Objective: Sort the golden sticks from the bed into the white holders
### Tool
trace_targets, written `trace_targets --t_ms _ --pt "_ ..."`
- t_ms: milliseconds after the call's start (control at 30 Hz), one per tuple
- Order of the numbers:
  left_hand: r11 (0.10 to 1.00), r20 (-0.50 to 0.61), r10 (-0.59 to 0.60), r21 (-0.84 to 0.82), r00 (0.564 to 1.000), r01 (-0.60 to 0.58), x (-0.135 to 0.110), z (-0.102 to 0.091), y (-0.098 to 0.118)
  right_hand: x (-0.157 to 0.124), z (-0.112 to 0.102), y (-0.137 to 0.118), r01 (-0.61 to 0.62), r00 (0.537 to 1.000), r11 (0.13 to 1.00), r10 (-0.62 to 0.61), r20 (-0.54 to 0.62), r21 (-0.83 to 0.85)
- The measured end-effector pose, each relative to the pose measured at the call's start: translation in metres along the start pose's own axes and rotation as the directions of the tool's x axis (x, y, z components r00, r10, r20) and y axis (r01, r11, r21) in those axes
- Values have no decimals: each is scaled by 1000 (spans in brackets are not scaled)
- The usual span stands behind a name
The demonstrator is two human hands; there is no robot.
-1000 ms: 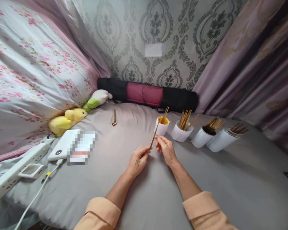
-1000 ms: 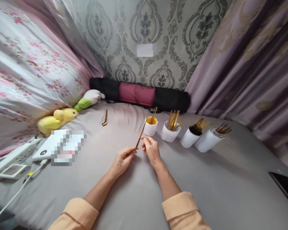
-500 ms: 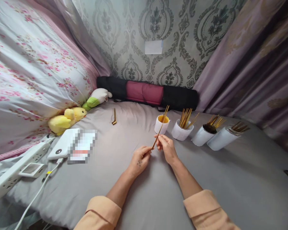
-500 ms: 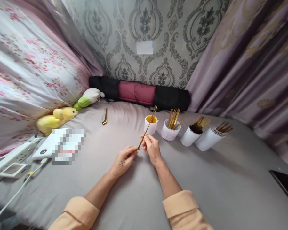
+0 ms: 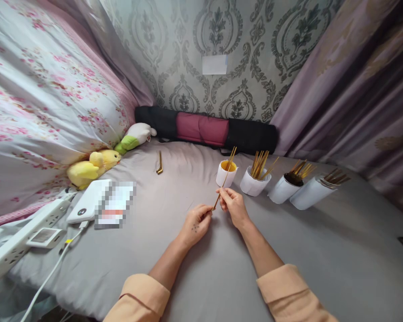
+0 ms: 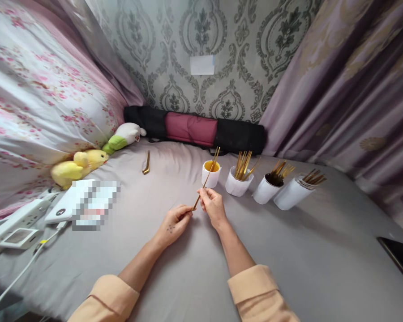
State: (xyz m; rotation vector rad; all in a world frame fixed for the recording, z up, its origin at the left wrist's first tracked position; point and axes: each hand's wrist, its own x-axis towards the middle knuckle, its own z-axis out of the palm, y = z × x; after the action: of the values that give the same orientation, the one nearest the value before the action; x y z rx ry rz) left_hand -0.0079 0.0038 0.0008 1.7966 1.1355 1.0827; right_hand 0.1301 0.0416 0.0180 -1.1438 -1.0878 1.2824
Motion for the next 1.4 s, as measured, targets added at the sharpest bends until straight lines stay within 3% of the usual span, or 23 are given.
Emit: trace_targets --t_ms 167,267,400,467,900,1200,1400 --pt "999 1 -35 -36 999 35 0 1 -1 2 -1 3 -6 1000 1000 5 -16 -14" --pt "982 -7 -129 -137 992 127 0 2 -2 2 -2 3 3 1000 1000 -3 -14 -13" --pt "870 61 -353 -347 934 351 2 3 2 1 -4 3 7 1000 1000 -8 -16 -20" --pt "809 100 -403 -427 910 404 2 2 5 2 -5 3 4 1000 1000 -4 -14 -24" --pt "646 215 -417 -613 883 454 1 -2 0 1 -5 2 14 1000 1000 -15 -11 -25" --pt "470 309 -403 -738 861 485 0 -4 -3 2 -7 4 24 1000 1000 -24 -7 -12" --pt "422 325 -411 -760 851 494 1 -5 -4 1 -7 2 32 999 999 -32 -14 -19"
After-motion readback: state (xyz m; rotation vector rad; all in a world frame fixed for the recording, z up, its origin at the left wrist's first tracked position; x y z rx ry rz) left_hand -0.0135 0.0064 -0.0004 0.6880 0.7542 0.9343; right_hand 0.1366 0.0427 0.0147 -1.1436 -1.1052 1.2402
